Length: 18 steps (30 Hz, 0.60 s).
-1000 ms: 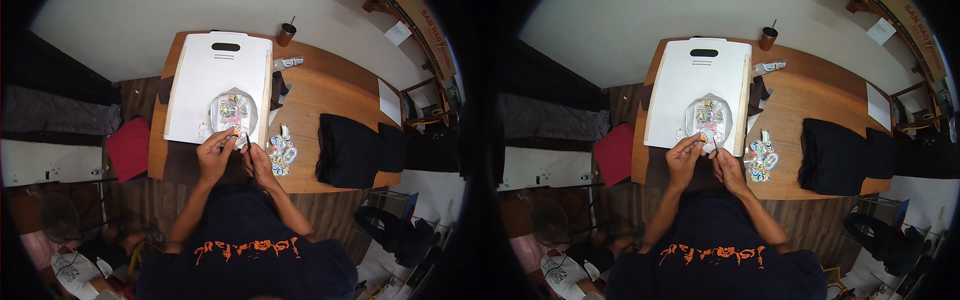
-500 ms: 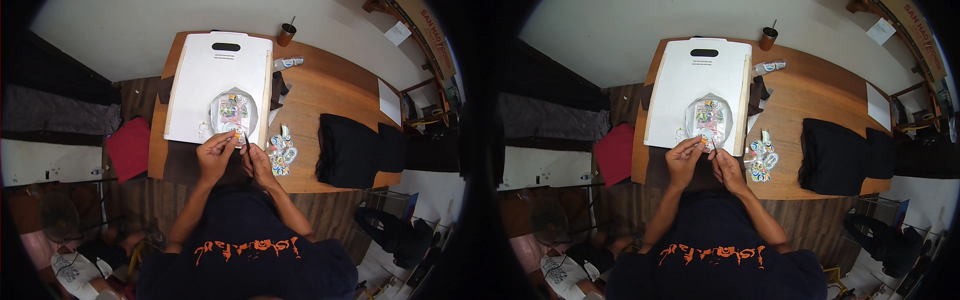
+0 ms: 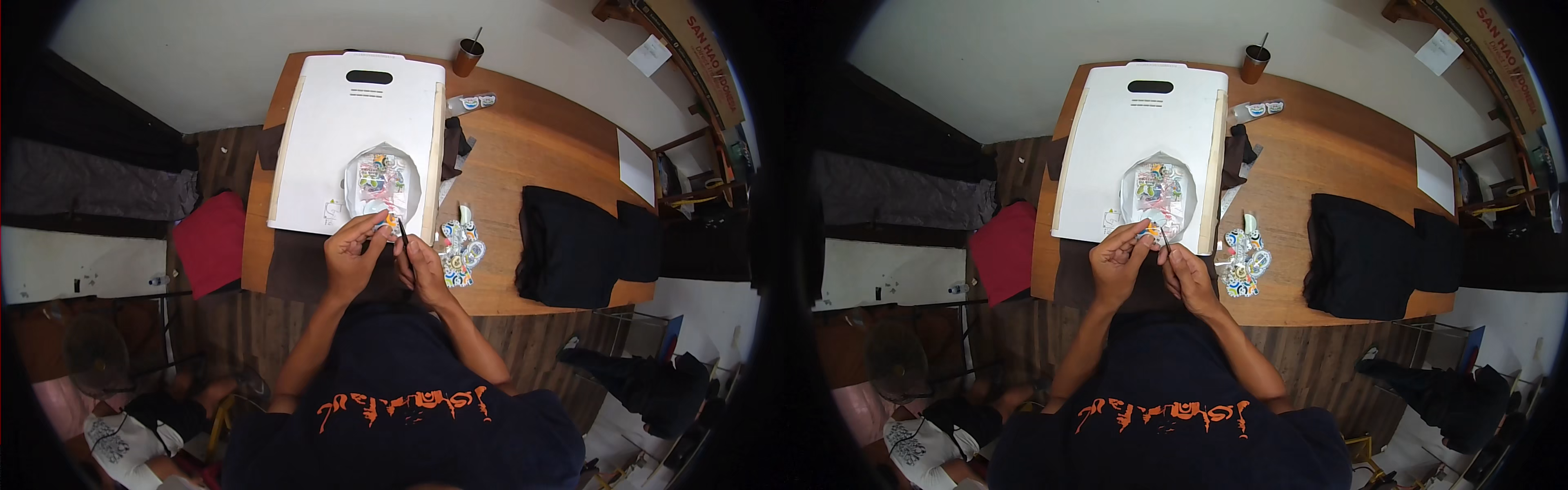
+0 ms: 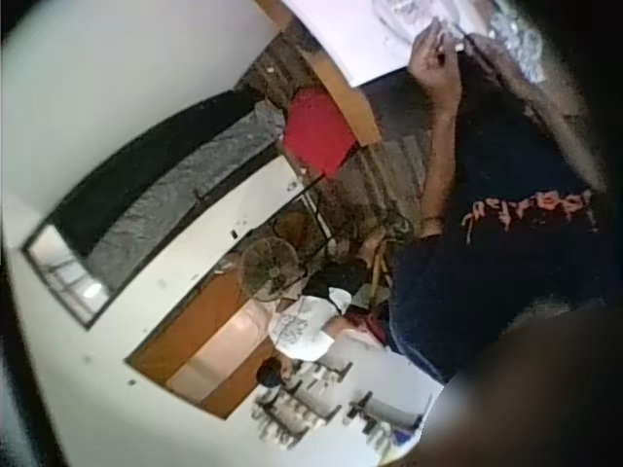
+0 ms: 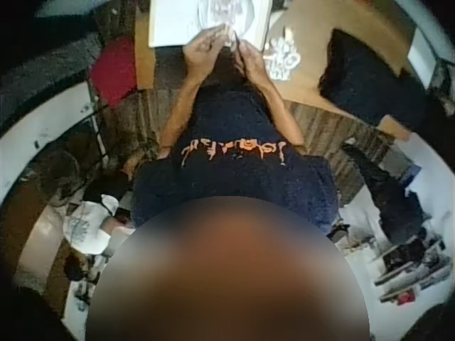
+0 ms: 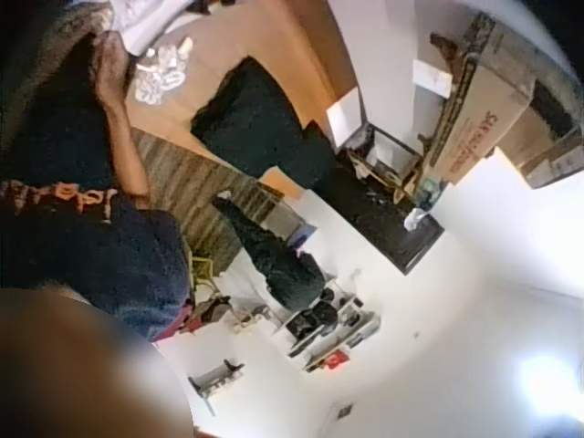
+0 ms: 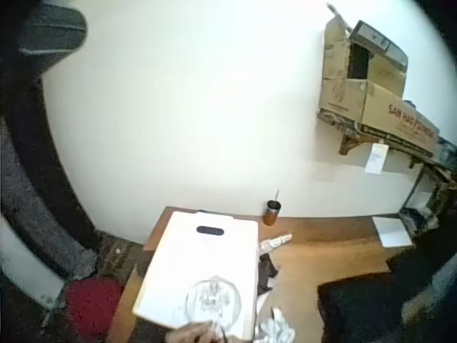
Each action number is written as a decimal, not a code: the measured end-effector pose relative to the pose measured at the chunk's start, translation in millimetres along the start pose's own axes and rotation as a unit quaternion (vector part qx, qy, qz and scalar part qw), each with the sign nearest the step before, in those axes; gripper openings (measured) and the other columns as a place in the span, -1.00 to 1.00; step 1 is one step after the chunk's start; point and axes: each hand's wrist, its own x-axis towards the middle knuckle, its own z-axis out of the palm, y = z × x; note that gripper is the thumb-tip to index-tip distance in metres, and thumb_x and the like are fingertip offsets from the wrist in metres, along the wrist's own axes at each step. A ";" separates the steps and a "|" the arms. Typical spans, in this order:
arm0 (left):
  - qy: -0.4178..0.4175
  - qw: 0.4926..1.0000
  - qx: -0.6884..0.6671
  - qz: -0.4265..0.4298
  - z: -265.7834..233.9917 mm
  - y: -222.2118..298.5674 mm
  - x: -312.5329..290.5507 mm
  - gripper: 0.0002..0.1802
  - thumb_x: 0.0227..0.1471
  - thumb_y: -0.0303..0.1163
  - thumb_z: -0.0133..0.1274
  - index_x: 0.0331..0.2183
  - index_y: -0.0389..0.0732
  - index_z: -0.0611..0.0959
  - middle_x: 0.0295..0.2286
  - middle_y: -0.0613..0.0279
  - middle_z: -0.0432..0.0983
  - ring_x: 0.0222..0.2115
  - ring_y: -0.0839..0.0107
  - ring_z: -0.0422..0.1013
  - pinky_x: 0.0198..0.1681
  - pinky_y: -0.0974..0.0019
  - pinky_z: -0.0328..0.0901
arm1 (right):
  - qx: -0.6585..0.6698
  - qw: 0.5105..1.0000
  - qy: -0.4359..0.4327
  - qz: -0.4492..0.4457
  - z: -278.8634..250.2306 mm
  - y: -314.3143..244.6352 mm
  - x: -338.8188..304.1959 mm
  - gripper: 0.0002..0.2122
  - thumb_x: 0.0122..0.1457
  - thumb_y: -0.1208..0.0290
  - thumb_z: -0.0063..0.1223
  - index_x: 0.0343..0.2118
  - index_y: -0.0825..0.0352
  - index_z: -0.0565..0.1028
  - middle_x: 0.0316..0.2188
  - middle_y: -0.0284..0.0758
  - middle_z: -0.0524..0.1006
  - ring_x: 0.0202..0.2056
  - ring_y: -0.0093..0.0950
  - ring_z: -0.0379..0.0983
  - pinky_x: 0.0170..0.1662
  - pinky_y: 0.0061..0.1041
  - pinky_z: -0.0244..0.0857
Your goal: Cutting out printed stickers from a sheet using a pair of scissors.
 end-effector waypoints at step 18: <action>-0.018 1.000 -0.012 -0.007 -0.7 0.1 -0.4 -0.66 0.11 -0.72 0.06 -0.03 -0.46 0.58 -0.17 0.07 0.54 -0.25 0.47 0.52 -0.12 0.46 0.41 | -0.010 1.000 0.005 -0.006 1.0 -2.2 0.1 -0.62 0.43 0.05 -0.33 -0.24 0.31 0.36 -0.75 -0.53 0.12 -0.75 -0.72 -0.04 -0.67 -0.69 -0.10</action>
